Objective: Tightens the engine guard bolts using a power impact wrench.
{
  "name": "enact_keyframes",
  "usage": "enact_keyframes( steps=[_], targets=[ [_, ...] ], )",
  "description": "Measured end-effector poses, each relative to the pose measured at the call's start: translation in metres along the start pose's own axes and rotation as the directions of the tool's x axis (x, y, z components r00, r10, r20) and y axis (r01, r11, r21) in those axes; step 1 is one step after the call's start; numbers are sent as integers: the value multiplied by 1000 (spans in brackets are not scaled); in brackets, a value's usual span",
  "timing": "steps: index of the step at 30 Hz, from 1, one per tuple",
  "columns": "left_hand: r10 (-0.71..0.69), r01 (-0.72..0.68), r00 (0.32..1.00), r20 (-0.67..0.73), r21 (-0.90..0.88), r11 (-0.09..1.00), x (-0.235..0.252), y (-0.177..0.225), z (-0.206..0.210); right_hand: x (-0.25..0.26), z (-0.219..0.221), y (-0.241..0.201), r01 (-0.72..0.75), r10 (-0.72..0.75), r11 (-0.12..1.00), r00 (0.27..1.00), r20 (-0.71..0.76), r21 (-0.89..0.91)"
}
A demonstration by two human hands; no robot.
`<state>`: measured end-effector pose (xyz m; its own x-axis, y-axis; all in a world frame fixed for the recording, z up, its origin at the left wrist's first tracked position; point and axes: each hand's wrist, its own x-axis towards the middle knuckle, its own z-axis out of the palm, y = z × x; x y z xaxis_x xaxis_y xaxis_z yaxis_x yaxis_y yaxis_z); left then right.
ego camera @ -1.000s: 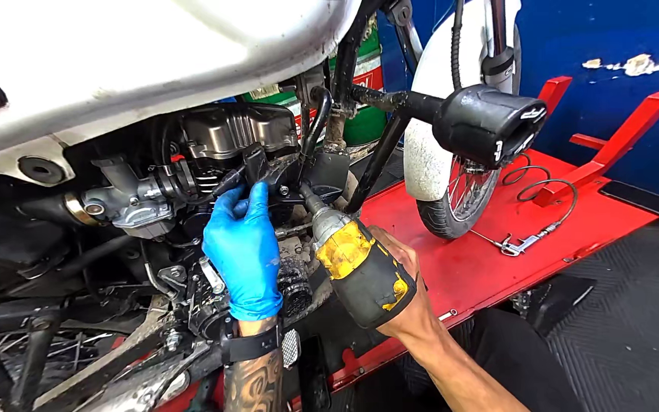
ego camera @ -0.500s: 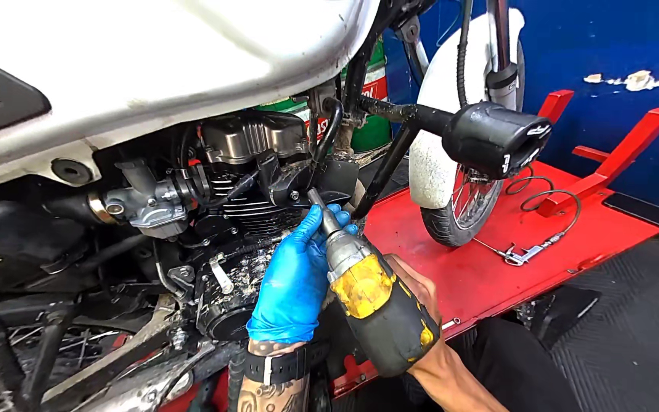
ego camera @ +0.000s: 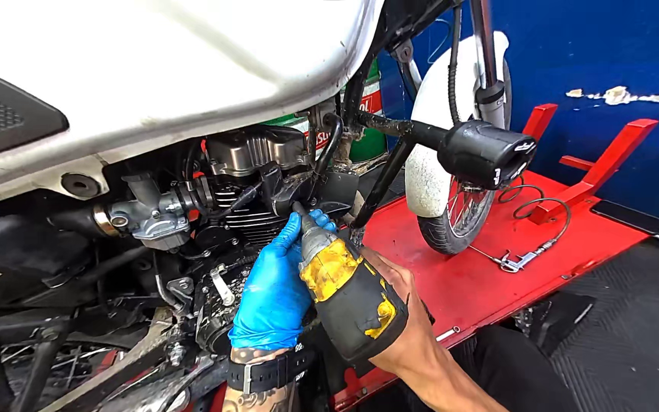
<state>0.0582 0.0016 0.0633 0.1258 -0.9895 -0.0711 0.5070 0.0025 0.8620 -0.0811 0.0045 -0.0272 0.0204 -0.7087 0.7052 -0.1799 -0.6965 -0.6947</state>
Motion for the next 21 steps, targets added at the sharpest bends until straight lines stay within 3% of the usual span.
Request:
enact_keyframes(
  steps=[5, 9, 14, 21],
  targets=[
    [-8, 7, 997, -78, -9, 1000, 3, 5, 11, 4, 0, 1, 69, -69, 994, 998, 3, -80],
    [-38, 35, 996, -85, -40, 999, 6, 6, 16, 9, 0, -1, 40, -37, 991, 999, 31, -128],
    [-24, 23, 998, -54, -21, 1000, 10, 5, 20, 9, -4, 3, 21, -20, 999, 999, 39, -37],
    [14, -19, 993, -116, -43, 999, 11, 3, 25, 18, -18, -4, 39, -28, 992, 995, 96, -118]
  ],
)
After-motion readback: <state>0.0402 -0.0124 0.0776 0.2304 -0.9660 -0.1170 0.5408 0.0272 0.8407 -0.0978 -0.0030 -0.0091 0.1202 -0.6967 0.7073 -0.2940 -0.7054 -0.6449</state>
